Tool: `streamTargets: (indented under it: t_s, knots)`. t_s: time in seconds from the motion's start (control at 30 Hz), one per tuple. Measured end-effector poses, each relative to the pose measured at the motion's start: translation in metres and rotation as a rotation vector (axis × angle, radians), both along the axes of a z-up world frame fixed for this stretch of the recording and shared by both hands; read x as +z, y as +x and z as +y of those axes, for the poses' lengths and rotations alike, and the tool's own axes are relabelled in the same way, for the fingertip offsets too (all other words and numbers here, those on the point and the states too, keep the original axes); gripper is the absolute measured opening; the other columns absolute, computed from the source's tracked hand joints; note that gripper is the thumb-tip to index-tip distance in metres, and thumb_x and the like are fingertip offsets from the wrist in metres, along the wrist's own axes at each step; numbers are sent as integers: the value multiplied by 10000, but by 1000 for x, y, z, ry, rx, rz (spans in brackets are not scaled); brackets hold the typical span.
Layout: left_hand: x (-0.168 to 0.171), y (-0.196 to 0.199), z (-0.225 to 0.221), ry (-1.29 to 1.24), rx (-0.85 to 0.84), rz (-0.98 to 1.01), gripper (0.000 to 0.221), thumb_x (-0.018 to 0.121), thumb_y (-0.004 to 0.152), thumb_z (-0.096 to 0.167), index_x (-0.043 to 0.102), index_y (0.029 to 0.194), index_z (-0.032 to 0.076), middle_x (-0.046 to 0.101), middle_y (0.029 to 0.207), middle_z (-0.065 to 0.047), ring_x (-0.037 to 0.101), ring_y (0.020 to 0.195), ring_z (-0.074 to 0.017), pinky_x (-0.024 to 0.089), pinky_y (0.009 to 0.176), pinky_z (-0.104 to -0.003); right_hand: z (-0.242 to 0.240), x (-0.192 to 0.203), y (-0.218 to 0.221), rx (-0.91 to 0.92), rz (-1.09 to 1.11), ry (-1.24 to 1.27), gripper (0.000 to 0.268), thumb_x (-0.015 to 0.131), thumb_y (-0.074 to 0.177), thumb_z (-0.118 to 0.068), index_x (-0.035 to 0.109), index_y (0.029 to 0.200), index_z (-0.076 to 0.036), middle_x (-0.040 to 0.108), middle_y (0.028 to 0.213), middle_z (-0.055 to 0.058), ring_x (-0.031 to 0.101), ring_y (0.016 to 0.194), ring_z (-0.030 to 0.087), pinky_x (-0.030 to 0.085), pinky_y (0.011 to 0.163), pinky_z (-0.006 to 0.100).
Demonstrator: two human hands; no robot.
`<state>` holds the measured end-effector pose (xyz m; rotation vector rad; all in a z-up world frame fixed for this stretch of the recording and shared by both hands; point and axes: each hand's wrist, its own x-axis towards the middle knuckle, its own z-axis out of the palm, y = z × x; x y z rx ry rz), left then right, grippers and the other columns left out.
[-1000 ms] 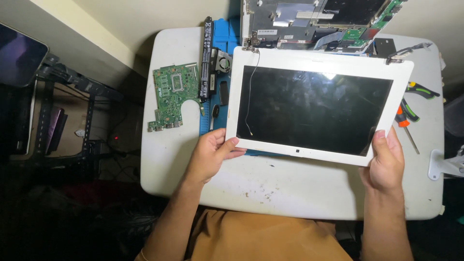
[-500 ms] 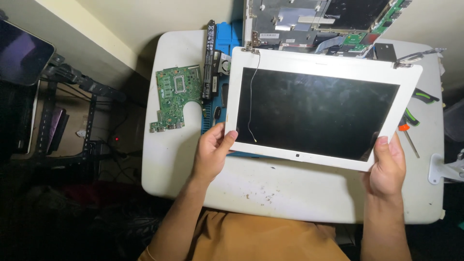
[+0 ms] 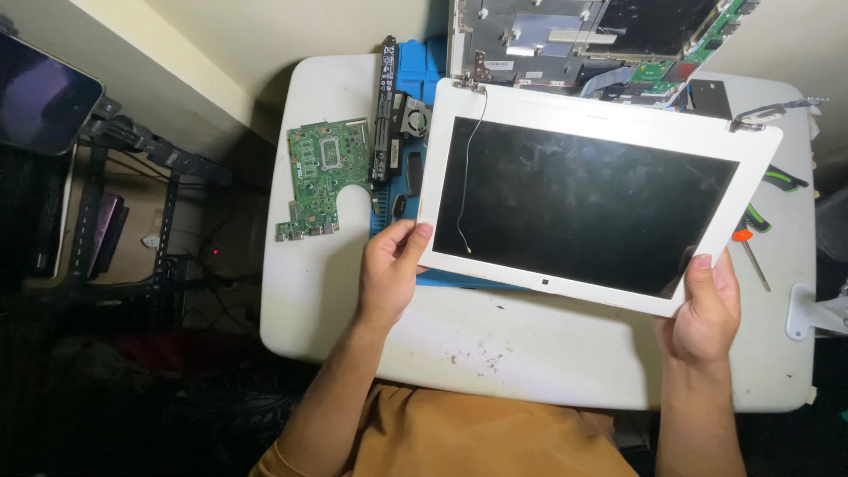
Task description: Assembling a laptop screen by connecting internal display cables and fitting the plastic bezel onto the frame.
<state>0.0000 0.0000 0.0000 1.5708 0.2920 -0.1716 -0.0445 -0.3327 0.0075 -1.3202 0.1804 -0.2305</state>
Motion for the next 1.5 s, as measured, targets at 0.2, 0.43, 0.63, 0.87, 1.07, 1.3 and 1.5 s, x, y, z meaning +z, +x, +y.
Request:
streamTargets:
  t_s: [0.2, 0.43, 0.63, 0.87, 1.07, 1.3, 1.5]
  knots:
    - [-17, 3, -6, 277, 74, -206, 339, 543, 1051, 282, 447, 758, 144, 366, 656, 63, 332, 632, -90, 315, 586, -287, 14, -1, -1, -28, -22, -31, 522, 427, 1104, -280, 417, 1538, 11, 581, 1396, 125, 601, 1267, 231, 523, 1123, 343]
    - [-11, 7, -2, 71, 3, -188, 305, 542, 1067, 248, 500, 786, 138, 365, 704, 85, 333, 666, -48, 299, 611, -231, 9, 0, -3, -34, 5, -42, 501, 411, 1115, -265, 419, 1541, 0, 589, 1363, 108, 613, 1231, 216, 540, 1086, 329]
    - [-5, 18, 1, 165, -4, -268, 378, 541, 1064, 268, 386, 737, 158, 308, 706, 83, 296, 678, -65, 275, 611, -250, 10, -5, -6, -25, 29, -58, 496, 378, 1118, -234, 401, 1550, 9, 565, 1417, 128, 583, 1282, 227, 507, 1123, 344]
    - [-8, 24, 9, 88, -136, -164, 411, 545, 1073, 265, 327, 735, 179, 277, 719, 91, 256, 677, -52, 235, 610, -250, 2, -8, -5, 8, 14, -61, 531, 409, 1104, -263, 400, 1555, 19, 562, 1426, 127, 577, 1293, 230, 507, 1119, 348]
    - [1, 29, 2, 55, 6, -202, 427, 540, 1075, 290, 336, 717, 180, 242, 725, 105, 232, 687, -57, 207, 618, -242, -4, -21, -7, 27, 30, -25, 546, 428, 1094, -276, 403, 1547, 27, 569, 1406, 132, 584, 1269, 228, 512, 1101, 342]
    - [-6, 29, 6, 235, -32, -331, 435, 515, 1072, 289, 287, 722, 170, 264, 683, 79, 265, 651, -77, 236, 589, -277, 1, -19, -7, 63, 9, -17, 584, 411, 1073, -259, 352, 1573, 38, 514, 1477, 165, 536, 1344, 274, 462, 1179, 389]
    - [21, 37, 6, 13, -99, -345, 300, 512, 1083, 254, 464, 806, 150, 335, 729, 101, 303, 679, -34, 270, 610, -223, -5, -35, -5, 71, -8, 48, 567, 417, 1083, -244, 358, 1584, 16, 537, 1453, 138, 558, 1324, 252, 480, 1169, 368]
